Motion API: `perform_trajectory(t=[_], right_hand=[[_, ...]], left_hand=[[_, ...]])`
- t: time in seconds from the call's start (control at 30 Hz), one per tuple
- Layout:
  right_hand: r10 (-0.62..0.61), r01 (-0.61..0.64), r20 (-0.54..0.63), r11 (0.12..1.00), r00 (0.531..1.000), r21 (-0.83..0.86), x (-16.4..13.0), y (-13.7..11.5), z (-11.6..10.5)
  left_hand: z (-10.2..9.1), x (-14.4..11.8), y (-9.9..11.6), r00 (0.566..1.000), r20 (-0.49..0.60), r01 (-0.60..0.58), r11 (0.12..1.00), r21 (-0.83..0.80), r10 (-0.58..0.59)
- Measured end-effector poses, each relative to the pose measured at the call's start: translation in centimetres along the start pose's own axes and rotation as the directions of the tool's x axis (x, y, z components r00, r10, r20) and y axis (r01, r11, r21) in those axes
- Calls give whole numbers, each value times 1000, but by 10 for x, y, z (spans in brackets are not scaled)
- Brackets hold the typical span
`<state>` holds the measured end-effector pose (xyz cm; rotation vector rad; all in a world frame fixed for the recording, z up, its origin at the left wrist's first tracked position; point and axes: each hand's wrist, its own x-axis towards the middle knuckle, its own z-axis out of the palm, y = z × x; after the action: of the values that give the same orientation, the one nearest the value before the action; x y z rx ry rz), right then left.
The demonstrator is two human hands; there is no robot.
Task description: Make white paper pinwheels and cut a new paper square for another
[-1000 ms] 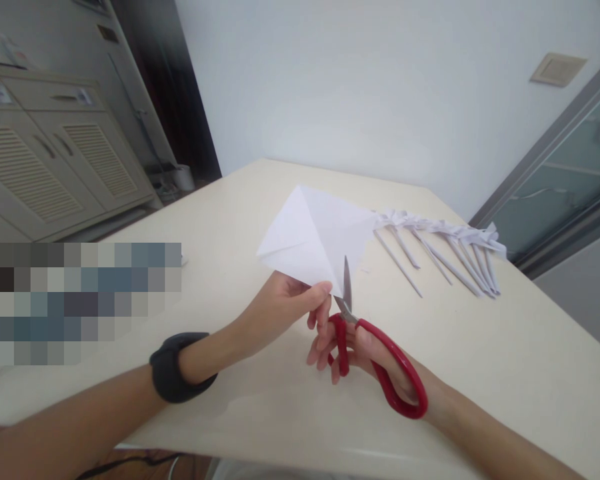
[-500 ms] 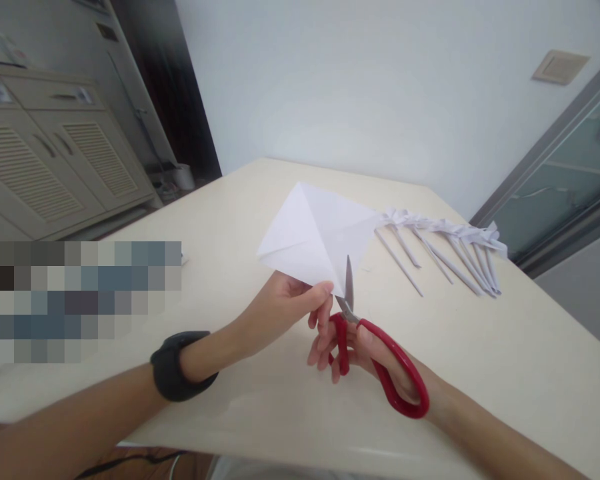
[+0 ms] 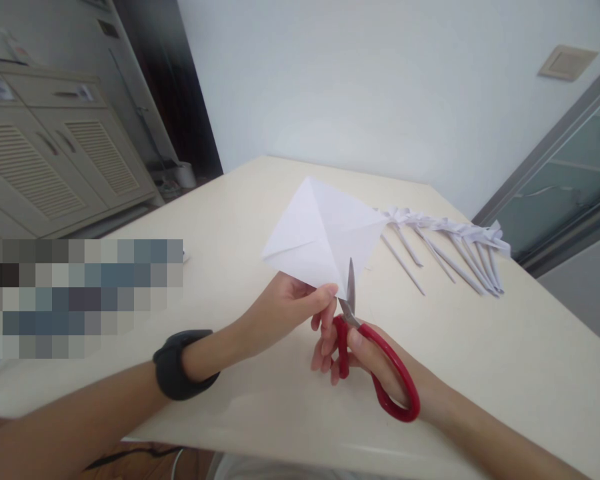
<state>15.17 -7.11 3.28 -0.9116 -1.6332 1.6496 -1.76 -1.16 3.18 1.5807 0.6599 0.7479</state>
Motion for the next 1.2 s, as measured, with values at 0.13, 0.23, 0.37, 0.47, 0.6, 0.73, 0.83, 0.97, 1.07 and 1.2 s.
perform_trajectory(t=[0.13, 0.23, 0.37, 0.47, 0.6, 0.73, 0.83, 0.97, 1.07, 1.2], right_hand=[[0, 0, 0, 1000, 1000, -8, -1, -1, 0], [-5, 5, -4, 1000, 1000, -10, 0, -1, -2], [-7, 6, -16, 1000, 1000, -12, 1, 4, -2], [-4, 3, -29, 1000, 1000, -13, 2, 7, 0], [4, -5, -38, 1000, 999, -17, 1, 7, 0], [-4, 3, -40, 1000, 999, -14, 1, 6, -1], [-12, 12, -43, 1000, 999, -11, 2, 7, -2], [-10, 10, -48, 1000, 999, -13, 2, 7, -2], [-3, 2, -47, 1000, 999, -17, 2, 6, -2], [22, -23, -48, 1000, 999, -20, 1, 4, -1]], left_hand=[[0, 1, 0, 1000, -8, -20, 1000, 4, 20], [0, 1, 1, 1000, 1, -27, 1000, 14, 27], [0, 1, 2, 1000, 9, -13, 1000, 7, 13], [0, 0, 3, 1000, -22, -16, 1000, 12, 16], [1, 1, 5, 998, -36, -42, 999, 12, 42], [1, 2, 5, 998, -34, -44, 999, 21, 45], [1, 1, 4, 999, -21, -28, 999, 25, 29], [0, 1, 2, 1000, -6, -19, 999, 31, 19], [0, 1, 2, 1000, -9, -27, 999, 23, 27], [1, 2, 4, 999, -5, -44, 999, 9, 44]])
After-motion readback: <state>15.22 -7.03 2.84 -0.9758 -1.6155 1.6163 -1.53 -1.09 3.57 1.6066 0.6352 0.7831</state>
